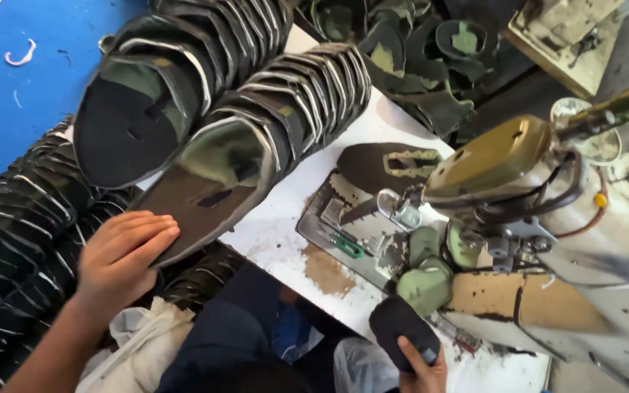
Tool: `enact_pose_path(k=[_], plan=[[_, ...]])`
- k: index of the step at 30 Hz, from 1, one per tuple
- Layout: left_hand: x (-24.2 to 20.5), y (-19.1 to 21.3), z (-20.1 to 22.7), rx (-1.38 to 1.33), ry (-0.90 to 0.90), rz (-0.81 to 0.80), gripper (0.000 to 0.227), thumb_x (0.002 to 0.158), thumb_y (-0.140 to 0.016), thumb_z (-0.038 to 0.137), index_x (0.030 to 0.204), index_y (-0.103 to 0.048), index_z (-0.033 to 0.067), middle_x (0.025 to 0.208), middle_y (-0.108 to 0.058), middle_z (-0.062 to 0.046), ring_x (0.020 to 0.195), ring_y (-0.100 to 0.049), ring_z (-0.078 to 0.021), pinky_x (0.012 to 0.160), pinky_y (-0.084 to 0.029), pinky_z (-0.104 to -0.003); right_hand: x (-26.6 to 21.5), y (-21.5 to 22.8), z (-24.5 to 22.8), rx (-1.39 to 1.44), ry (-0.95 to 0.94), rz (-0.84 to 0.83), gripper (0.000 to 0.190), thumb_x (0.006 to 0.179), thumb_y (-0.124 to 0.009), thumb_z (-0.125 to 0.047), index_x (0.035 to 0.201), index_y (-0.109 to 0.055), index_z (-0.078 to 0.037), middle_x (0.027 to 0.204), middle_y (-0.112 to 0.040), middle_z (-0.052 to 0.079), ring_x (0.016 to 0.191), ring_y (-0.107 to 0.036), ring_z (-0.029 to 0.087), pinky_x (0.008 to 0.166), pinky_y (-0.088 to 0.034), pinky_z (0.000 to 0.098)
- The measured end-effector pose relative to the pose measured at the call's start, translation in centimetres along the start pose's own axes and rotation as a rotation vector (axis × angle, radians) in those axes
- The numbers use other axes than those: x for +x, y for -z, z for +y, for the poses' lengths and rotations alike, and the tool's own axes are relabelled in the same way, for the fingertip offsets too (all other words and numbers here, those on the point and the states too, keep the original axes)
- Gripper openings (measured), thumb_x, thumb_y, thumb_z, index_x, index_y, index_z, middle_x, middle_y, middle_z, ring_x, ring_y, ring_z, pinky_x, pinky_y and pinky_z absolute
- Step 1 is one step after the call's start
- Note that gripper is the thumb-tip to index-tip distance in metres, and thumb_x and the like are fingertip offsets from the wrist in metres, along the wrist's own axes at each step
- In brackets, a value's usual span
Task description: The person handles a plastic bag and then uses a sewing machine to stitch the straps onto the soles of several sandals. They repeatedly pick up sandals, position them under the needle, and operate the machine to sew the components together.
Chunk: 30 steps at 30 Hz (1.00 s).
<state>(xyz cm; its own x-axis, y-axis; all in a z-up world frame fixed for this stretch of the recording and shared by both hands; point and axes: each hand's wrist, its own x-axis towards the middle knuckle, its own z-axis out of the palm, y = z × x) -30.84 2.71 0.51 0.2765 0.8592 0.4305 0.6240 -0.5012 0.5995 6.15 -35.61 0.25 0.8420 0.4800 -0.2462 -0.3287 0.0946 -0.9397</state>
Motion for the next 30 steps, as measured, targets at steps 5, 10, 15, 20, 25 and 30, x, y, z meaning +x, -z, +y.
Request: enact_pose_path(k=[5,10,15,20,25,30], plan=[[-0.8,0.0,2.7,-0.598,0.265,-0.083,0.038,0.094,-0.069,0.008,0.130,-0.062,-0.0021,0.121,-0.059,-0.021,0.114,-0.054,-0.0333,0.098,-0.040,-0.048,-3.3,-1.3,-1.4,0.245,0.017,-0.101,0.047,0.087,-0.067,0.005,0.132,-0.058,0.014,0.129,-0.067,0.030,0.120,-0.065,0.043,0.102,-0.051,0.0545],[0.1,0.5,7.7,-1.248,0.610,-0.226,0.032,0.103,-0.068,0.005,0.127,-0.064,-0.0156,0.107,-0.062,-0.023,0.101,-0.057,-0.0310,0.090,-0.043,-0.045,-4.7,-3.7,-4.8,0.295,-0.051,-0.028,0.052,0.087,-0.068,-0.001,0.137,-0.056,0.009,0.128,-0.068,0.022,0.118,-0.066,0.035,0.105,-0.050,0.0508],[-0.7,0.1,6.9,-1.647,0.588,-0.306,0.027,0.095,-0.070,0.014,0.114,-0.067,-0.0048,0.110,-0.076,-0.013,0.099,-0.073,-0.0212,0.089,-0.058,-0.037,-4.7,-4.7,-4.9,0.257,-0.065,-0.045,0.045,0.087,-0.069,0.002,0.130,-0.059,0.005,0.123,-0.069,0.019,0.115,-0.067,0.032,0.103,-0.050,0.0485],[-0.5,1.5,3.9,-1.008,0.265,-0.237,0.023,0.091,-0.076,0.002,0.112,-0.074,-0.0077,0.090,-0.071,-0.015,0.071,-0.060,-0.0173,0.069,-0.047,-0.033,-4.0,-5.5,-2.3,0.224,-0.099,-0.098,0.041,0.087,-0.069,0.002,0.128,-0.060,0.004,0.121,-0.069,0.018,0.112,-0.067,0.030,0.102,-0.049,0.0468],[1.3,1.6,7.5,-1.547,-0.315,-0.691,0.025,0.086,-0.082,0.003,0.109,-0.074,-0.0012,0.102,-0.077,-0.012,0.096,-0.078,-0.0237,0.082,-0.063,-0.035,-4.3,-4.0,-0.5,0.366,-0.064,-0.106,0.050,0.085,-0.069,-0.001,0.133,-0.058,0.007,0.128,-0.067,0.023,0.118,-0.065,0.037,0.106,-0.048,0.0525],[-2.3,-5.7,9.2,-1.103,0.379,-0.580,0.033,0.086,-0.077,0.013,0.115,-0.073,-0.0012,0.105,-0.076,-0.013,0.092,-0.069,-0.0203,0.082,-0.055,-0.033,-5.0,-3.4,-2.6,0.497,0.036,-0.059,0.058,0.082,-0.071,-0.006,0.135,-0.056,0.009,0.130,-0.067,0.026,0.120,-0.065,0.040,0.106,-0.047,0.0564]])
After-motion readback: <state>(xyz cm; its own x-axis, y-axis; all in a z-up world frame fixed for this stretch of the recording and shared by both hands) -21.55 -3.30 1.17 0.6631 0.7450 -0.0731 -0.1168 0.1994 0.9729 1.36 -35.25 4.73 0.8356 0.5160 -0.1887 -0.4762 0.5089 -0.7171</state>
